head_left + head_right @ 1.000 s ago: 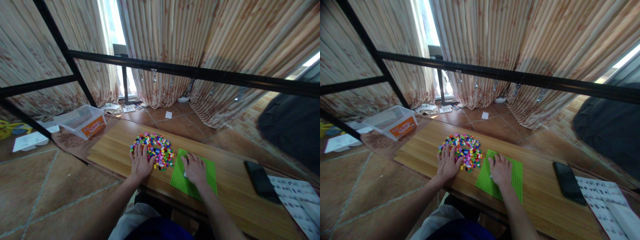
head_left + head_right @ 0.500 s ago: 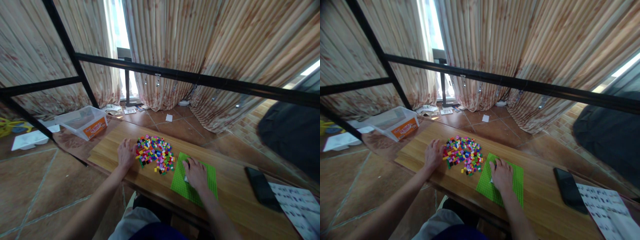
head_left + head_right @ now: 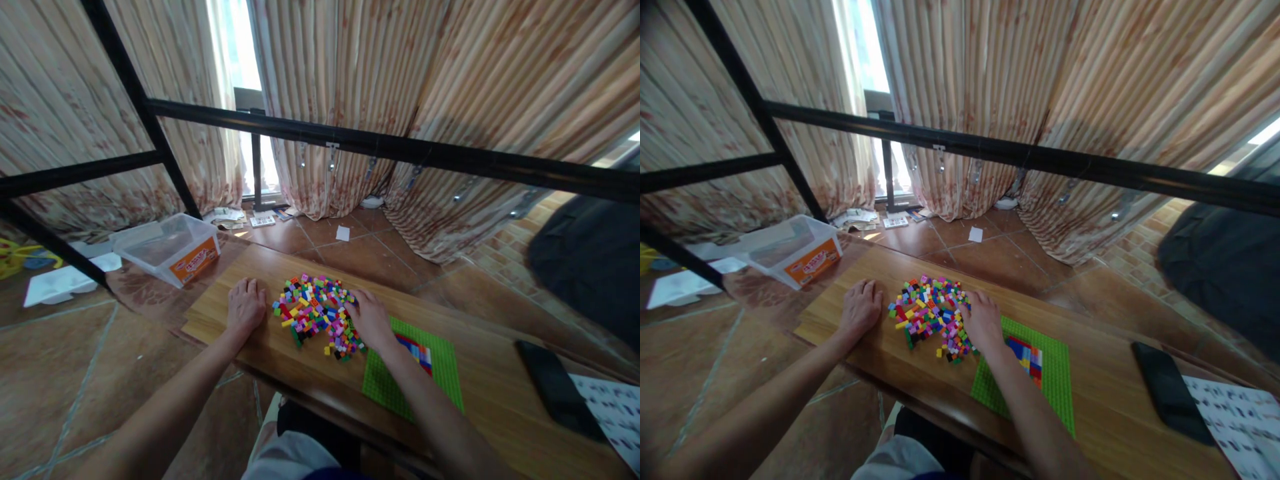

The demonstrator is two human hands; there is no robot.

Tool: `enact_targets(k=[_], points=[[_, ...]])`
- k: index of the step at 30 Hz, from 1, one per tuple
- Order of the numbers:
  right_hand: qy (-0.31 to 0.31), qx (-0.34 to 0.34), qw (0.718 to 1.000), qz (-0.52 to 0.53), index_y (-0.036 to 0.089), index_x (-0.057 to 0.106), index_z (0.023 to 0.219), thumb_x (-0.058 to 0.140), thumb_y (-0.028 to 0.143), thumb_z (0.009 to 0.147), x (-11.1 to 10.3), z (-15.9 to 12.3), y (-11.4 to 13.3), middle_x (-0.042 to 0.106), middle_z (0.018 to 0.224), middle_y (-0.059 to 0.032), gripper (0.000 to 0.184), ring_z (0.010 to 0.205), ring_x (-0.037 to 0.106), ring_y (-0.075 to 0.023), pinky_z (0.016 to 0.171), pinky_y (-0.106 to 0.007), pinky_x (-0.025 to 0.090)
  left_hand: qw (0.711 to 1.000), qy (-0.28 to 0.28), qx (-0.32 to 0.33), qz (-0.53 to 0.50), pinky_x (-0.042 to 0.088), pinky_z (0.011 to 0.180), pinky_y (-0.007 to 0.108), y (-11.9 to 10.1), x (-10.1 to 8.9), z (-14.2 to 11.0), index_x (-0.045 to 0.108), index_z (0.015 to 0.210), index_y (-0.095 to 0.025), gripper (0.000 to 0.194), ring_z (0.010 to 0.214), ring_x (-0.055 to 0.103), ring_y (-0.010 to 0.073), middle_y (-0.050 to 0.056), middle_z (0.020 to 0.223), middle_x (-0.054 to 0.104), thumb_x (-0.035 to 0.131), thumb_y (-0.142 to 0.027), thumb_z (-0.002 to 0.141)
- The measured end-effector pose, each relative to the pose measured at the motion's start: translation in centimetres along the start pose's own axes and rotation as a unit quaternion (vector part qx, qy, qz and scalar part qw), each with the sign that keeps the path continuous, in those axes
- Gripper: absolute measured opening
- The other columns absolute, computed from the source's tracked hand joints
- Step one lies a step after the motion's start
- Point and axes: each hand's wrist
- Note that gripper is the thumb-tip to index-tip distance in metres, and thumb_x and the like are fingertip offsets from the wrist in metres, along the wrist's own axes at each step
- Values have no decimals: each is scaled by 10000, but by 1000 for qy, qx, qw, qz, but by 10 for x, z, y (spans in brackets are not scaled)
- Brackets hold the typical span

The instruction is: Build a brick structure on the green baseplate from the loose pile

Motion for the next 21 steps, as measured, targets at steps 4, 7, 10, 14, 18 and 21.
enact_targets(k=[4, 7, 10, 14, 18, 21], points=[[22, -26, 998, 43, 195, 609, 1241, 461, 316, 942, 16, 41, 30, 609, 1262, -89, 355, 1167, 524, -217, 1000, -317, 358, 1000, -4, -6, -1, 369, 1030, 447, 0, -1, 0, 565, 1226, -103, 439, 1220, 498, 311, 194, 1307, 550, 390, -352, 910], [32, -31, 998, 42, 203, 636, 1207, 484, 274, 926, 26, 63, 42, 627, 1206, -84, 328, 1148, 525, -213, 987, -307, 356, 1000, -4, -8, -4, 360, 1038, 458, -1, -1, -1, 559, 1241, -95, 448, 1226, 489, 320, 194, 1317, 543, 396, -350, 910], [38, -37, 998, 30, 208, 665, 1154, 488, 243, 920, 33, 75, 48, 635, 1170, -83, 296, 1140, 517, -214, 980, -306, 351, 1000, 0, -10, -6, 353, 1045, 462, -2, -1, -1, 552, 1256, -86, 459, 1240, 477, 324, 198, 1326, 534, 399, -348, 911], [39, -61, 997, 24, 223, 679, 1096, 475, 231, 928, 35, 74, 51, 644, 1145, -68, 265, 1119, 522, -210, 967, -310, 350, 1000, 1, -14, 1, 349, 1046, 469, -1, 0, -1, 548, 1268, -103, 463, 1253, 467, 325, 197, 1341, 525, 397, -359, 913], [29, -71, 996, 40, 225, 676, 1043, 476, 232, 933, 32, 59, 50, 667, 1102, -60, 228, 1081, 549, -206, 962, -316, 355, 1000, 1, -15, 4, 350, 1045, 462, -1, 1, -1, 544, 1275, -112, 465, 1259, 463, 321, 191, 1347, 524, 396, -363, 913], [25, -61, 995, 74, 222, 675, 1012, 492, 220, 923, 27, 43, 44, 689, 1069, -48, 203, 1057, 574, -200, 951, -309, 371, 1000, 3, -13, 6, 351, 1041, 465, -2, 1, -2, 547, 1273, -115, 464, 1247, 472, 321, 190, 1340, 530, 392, -362, 912]])
Point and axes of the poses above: each hand's wrist, its own z-axis towards the middle knuckle, its own x-axis out of the palm, y = z × x
